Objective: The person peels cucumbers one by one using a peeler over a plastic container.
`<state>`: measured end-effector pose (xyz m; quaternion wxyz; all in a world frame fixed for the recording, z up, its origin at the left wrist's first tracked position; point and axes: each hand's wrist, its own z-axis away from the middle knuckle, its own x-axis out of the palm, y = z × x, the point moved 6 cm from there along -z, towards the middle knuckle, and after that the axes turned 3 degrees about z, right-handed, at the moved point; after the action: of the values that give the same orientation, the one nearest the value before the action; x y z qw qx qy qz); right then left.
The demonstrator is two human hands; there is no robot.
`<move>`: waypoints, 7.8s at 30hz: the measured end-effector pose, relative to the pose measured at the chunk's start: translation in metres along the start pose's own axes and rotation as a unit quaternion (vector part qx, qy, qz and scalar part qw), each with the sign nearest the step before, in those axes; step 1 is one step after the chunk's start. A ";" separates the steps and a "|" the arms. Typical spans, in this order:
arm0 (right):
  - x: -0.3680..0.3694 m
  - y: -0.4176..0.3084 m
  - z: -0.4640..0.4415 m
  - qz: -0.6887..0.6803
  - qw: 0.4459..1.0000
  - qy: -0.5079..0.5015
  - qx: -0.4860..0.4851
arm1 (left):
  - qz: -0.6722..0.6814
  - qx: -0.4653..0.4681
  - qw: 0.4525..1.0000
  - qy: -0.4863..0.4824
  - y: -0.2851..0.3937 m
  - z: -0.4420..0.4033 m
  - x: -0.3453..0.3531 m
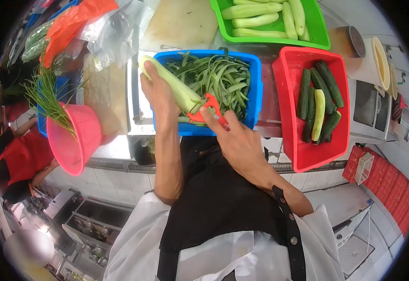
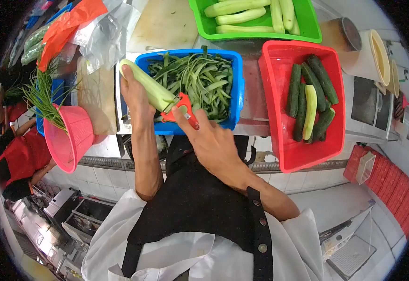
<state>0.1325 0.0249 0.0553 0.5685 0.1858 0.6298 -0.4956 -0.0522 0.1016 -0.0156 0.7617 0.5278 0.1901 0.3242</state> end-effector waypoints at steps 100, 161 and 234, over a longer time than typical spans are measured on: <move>-0.011 0.272 0.091 -0.127 0.984 0.063 0.107 | 0.088 0.017 0.965 -0.246 -0.028 0.146 0.001; -0.096 -0.195 0.260 -0.122 0.264 -0.647 -0.705 | -0.061 0.397 0.897 -0.184 0.088 0.525 -0.192; -0.041 0.006 0.051 -0.511 0.851 -0.032 -0.120 | 0.082 0.138 0.967 -0.197 0.045 0.243 -0.027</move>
<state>0.1758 -0.0020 0.0967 0.2732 -0.2476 0.6718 -0.6424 0.0689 -0.0726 0.1147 0.6747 0.6950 0.0349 0.2461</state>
